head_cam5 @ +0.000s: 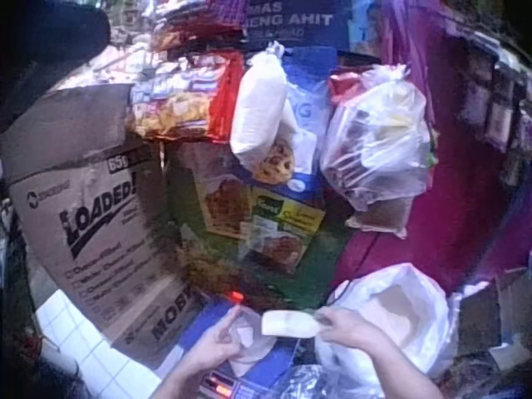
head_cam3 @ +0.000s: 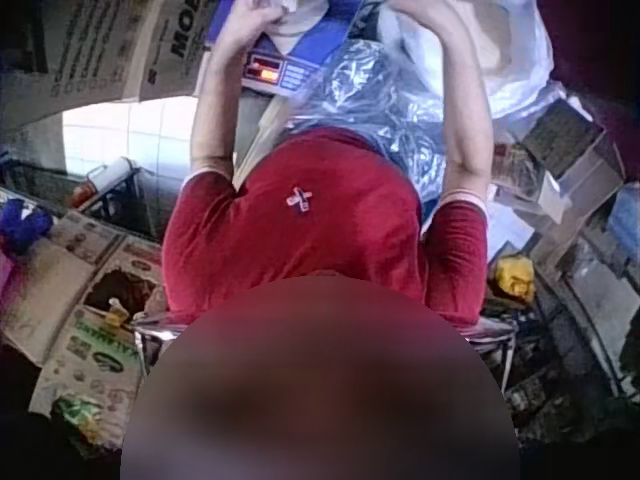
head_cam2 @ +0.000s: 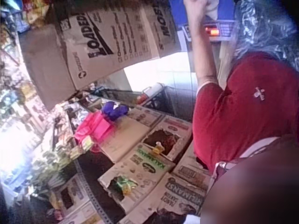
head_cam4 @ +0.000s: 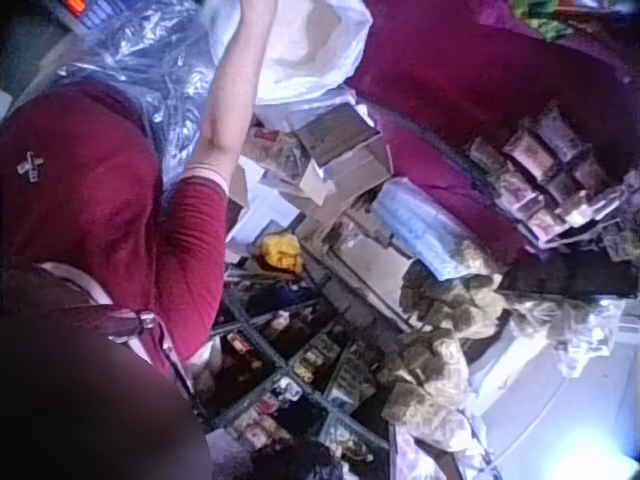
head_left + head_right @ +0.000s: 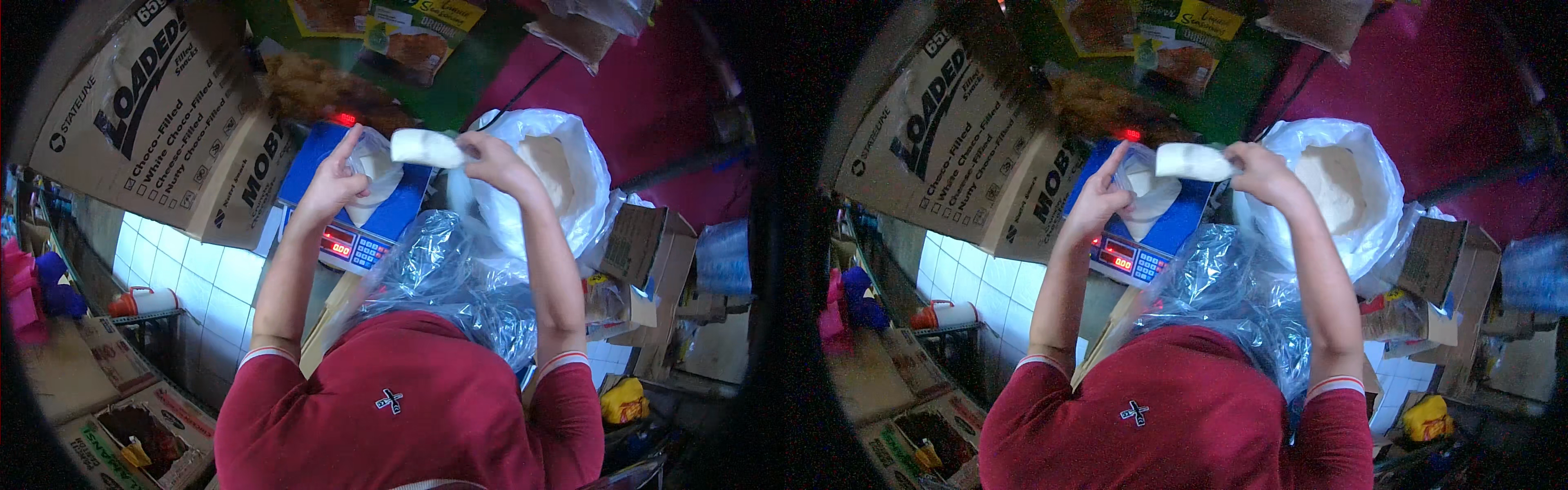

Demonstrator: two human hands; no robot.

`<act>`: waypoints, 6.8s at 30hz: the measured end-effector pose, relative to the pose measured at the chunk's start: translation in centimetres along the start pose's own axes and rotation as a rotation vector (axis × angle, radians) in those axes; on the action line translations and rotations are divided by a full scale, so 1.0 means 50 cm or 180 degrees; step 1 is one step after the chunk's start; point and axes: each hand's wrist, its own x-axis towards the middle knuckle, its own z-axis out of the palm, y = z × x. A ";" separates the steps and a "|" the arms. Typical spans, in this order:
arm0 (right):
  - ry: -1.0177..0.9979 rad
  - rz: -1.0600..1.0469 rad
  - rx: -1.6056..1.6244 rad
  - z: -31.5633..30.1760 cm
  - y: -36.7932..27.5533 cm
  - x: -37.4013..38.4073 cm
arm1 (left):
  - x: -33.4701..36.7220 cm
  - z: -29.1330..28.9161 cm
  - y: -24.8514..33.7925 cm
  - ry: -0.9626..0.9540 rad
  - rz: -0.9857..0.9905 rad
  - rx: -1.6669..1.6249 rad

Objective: Bagging and weighing white powder from a large sack into smaller plastic bags.

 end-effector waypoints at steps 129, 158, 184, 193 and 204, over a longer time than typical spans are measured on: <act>0.0496 0.2723 -0.2525 -0.083 0.301 -0.182 | -0.063 -0.091 0.113 0.0407 0.0359 0.1223; 0.0705 -0.0068 -0.1184 0.204 -0.040 0.027 | -0.026 -0.026 -0.087 0.0690 0.0126 -0.0065; 0.1204 0.0508 0.0469 -0.016 0.040 -0.167 | -0.035 -0.097 0.030 0.1454 0.0718 0.0347; 0.1269 0.2292 -0.1840 -0.134 0.238 -0.260 | 0.031 -0.033 0.070 0.0322 0.0230 0.1025; -0.0806 -0.0050 0.1046 0.218 -0.145 -0.080 | 0.183 0.023 0.078 -0.1113 -0.0246 0.5601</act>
